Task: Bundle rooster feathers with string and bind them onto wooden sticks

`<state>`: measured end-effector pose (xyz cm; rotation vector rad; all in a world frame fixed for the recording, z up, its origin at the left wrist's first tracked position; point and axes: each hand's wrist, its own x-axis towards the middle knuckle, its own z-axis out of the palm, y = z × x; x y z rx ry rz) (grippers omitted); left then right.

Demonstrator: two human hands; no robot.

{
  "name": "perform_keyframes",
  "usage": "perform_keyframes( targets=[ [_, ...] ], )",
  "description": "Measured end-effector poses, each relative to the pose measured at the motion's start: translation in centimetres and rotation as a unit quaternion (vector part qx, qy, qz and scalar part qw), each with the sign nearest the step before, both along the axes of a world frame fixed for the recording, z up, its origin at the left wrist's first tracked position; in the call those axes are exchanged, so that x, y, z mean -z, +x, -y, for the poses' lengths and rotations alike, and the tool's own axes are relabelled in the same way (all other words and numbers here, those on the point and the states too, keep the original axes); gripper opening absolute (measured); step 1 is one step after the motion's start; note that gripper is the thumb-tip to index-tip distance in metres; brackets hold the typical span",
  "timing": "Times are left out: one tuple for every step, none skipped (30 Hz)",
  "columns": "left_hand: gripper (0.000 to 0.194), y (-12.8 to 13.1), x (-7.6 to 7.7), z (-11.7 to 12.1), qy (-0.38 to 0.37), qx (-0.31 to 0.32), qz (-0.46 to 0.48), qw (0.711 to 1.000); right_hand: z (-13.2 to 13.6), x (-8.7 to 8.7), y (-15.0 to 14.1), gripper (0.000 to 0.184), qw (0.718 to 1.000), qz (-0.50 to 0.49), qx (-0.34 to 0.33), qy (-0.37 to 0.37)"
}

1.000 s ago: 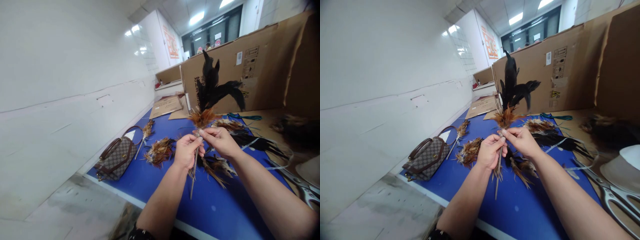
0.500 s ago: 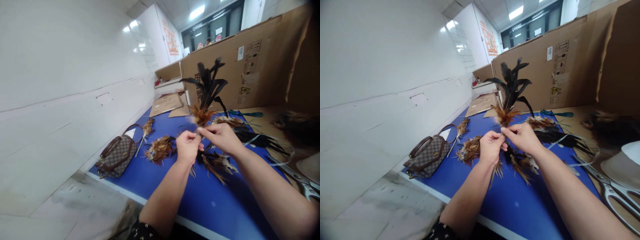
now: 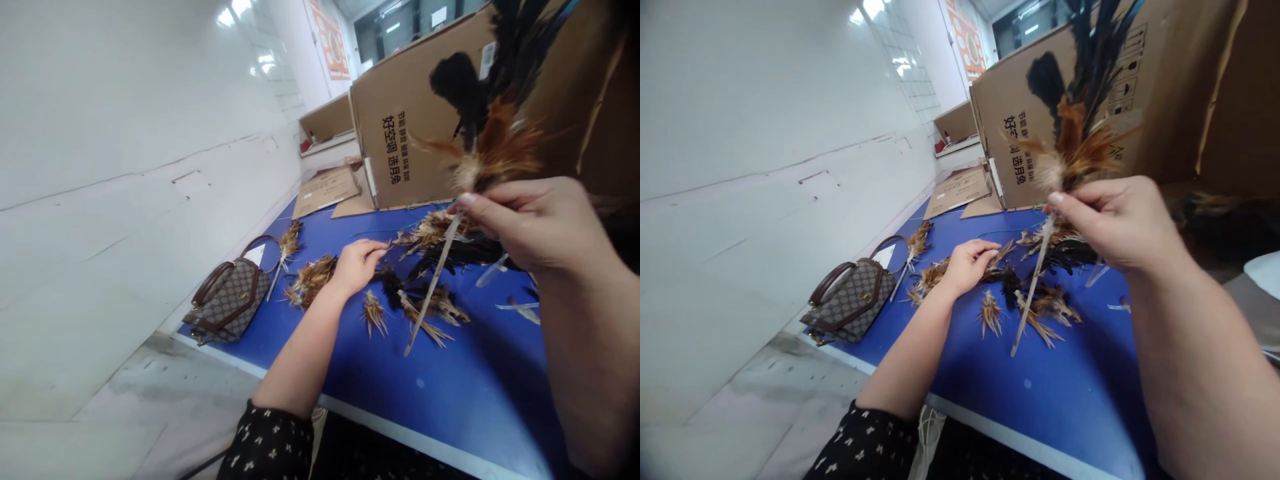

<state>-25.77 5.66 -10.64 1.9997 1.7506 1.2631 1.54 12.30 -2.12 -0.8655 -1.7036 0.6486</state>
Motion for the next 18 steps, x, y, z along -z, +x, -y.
perform_keyframes(
  targets=[
    [0.021, -0.9, 1.0, -0.5, -0.019, -0.017, -0.078, 0.997, -0.2, -0.1, 0.5, 0.049, 1.0, -0.013, 0.016, -0.013],
    [0.021, -1.7, 2.1, -0.9, -0.048, -0.03, -0.142, 0.988, -0.3, -0.2, 0.9, 0.048, 0.999, -0.023, 0.026, -0.027],
    [0.021, -2.1, 3.1, -1.3, -0.078, -0.039, -0.193, 0.977, -0.4, -0.2, 1.2, 0.047, 0.998, -0.028, 0.033, -0.038],
    [0.022, -2.4, 4.0, -1.6, -0.101, -0.046, -0.226, 0.968, -0.4, -0.2, 1.3, 0.046, 0.998, -0.029, 0.037, -0.042],
    [0.022, -2.5, 4.8, -1.9, -0.116, -0.052, -0.246, 0.961, -0.4, -0.2, 1.3, 0.046, 0.998, -0.028, 0.04, -0.04],
    [0.024, -2.4, 5.5, -2.0, -0.124, -0.058, -0.255, 0.957, -0.4, -0.2, 1.3, 0.045, 0.998, -0.03, 0.04, -0.036],
    [0.027, -2.3, 6.1, -2.2, -0.125, -0.062, -0.258, 0.956, -0.4, -0.2, 1.2, 0.044, 0.998, -0.033, 0.04, -0.031],
    [0.032, -2.2, 6.6, -2.3, -0.124, -0.064, -0.263, 0.955, -0.4, -0.3, 1.0, 0.044, 0.998, -0.037, 0.038, -0.025],
    [0.041, -2.0, 7.0, -2.5, -0.123, -0.061, -0.27, 0.953, -0.3, -0.3, 0.9, 0.042, 0.998, -0.041, 0.034, -0.02],
    [0.05, -1.9, 7.3, -2.7, -0.122, -0.055, -0.281, 0.95, -0.3, -0.3, 0.8, 0.041, 0.999, -0.041, 0.03, -0.017],
    [0.055, -1.8, 7.6, -3.0, -0.124, -0.041, -0.292, 0.948, -0.3, -0.3, 0.8, 0.041, 0.999, -0.041, 0.027, -0.014],
    [0.056, -1.9, 7.8, -3.3, -0.126, -0.023, -0.3, 0.945, -0.3, -0.3, 0.8, 0.04, 0.999, -0.039, 0.026, -0.011],
    [0.052, -1.9, 8.1, -3.7, -0.128, -0.007, -0.3, 0.945, -0.3, -0.3, 0.8, 0.039, 0.999, -0.037, 0.025, -0.008],
    [0.046, -2.0, 8.3, -4.0, -0.129, 0.005, -0.291, 0.948, -0.3, -0.3, 0.8, 0.038, 0.999, -0.036, 0.024, -0.006],
    [0.039, -2.0, 8.5, -4.3, -0.128, 0.011, -0.279, 0.952, -0.3, -0.3, 0.8, 0.039, 0.999, -0.035, 0.023, -0.004],
    [0.034, -2.1, 8.6, -4.5, -0.126, 0.012, -0.267, 0.955, -0.3, -0.2, 0.8, 0.039, 0.999, -0.034, 0.023, -0.003],
    [0.03, -2.2, 8.6, -4.6, -0.123, 0.007, -0.255, 0.959, -0.3, -0.2, 0.8, 0.041, 0.999, -0.03, 0.023, -0.005],
    [0.027, -2.3, 8.6, -4.6, -0.117, -0.001, -0.246, 0.962, -0.3, -0.2, 0.8, 0.042, 0.999, -0.024, 0.022, -0.005]
  ],
)
